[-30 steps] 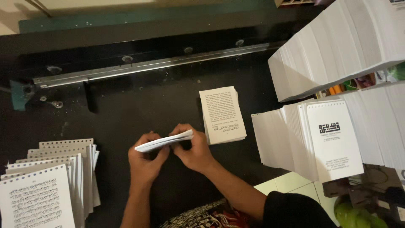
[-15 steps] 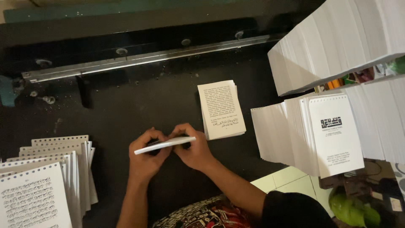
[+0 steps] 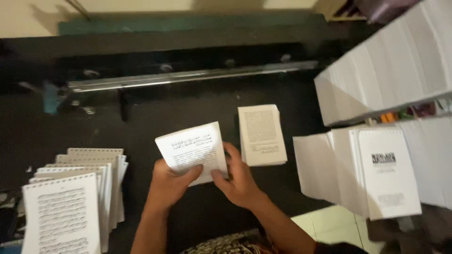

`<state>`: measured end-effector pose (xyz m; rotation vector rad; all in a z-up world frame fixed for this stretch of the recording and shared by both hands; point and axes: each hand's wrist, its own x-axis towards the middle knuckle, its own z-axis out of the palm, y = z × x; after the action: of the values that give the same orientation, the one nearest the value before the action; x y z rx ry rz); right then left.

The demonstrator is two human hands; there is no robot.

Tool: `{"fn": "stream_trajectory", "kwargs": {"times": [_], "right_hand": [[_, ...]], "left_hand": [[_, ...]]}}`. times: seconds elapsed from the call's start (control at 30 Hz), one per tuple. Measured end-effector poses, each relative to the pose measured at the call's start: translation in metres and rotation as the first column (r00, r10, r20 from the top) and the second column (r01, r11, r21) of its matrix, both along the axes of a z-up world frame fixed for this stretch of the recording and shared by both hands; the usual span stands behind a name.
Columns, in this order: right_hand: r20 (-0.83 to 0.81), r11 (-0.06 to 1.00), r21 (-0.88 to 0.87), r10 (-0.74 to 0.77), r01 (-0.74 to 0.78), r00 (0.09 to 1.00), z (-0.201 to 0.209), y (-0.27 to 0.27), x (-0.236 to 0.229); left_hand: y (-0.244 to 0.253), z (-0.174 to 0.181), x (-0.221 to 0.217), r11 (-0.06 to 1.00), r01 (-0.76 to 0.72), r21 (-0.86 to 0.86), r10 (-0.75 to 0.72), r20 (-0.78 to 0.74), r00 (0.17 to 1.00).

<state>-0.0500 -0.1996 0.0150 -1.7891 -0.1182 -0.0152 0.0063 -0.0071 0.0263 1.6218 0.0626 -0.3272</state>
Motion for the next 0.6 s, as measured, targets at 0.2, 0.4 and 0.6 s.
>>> {"fn": "stream_trajectory", "kwargs": {"times": [0.2,0.4,0.6], "right_hand": [[-0.055,0.994,0.11,-0.007,0.013,0.998,0.032,0.012,-0.008],[-0.258,0.945,0.254,-0.138,0.205,0.956,0.037,0.032,0.017],[-0.515,0.829,0.383,-0.174,0.408,0.839,-0.003,0.074,0.085]], "left_hand": [[0.002,0.042,0.006,0.985,-0.107,-0.137,0.076,-0.219,0.973],[0.022,0.103,0.003,0.99,-0.125,0.061,0.137,-0.284,0.949],[0.109,0.077,-0.046,0.822,-0.259,0.506,0.032,0.413,0.91]]}}
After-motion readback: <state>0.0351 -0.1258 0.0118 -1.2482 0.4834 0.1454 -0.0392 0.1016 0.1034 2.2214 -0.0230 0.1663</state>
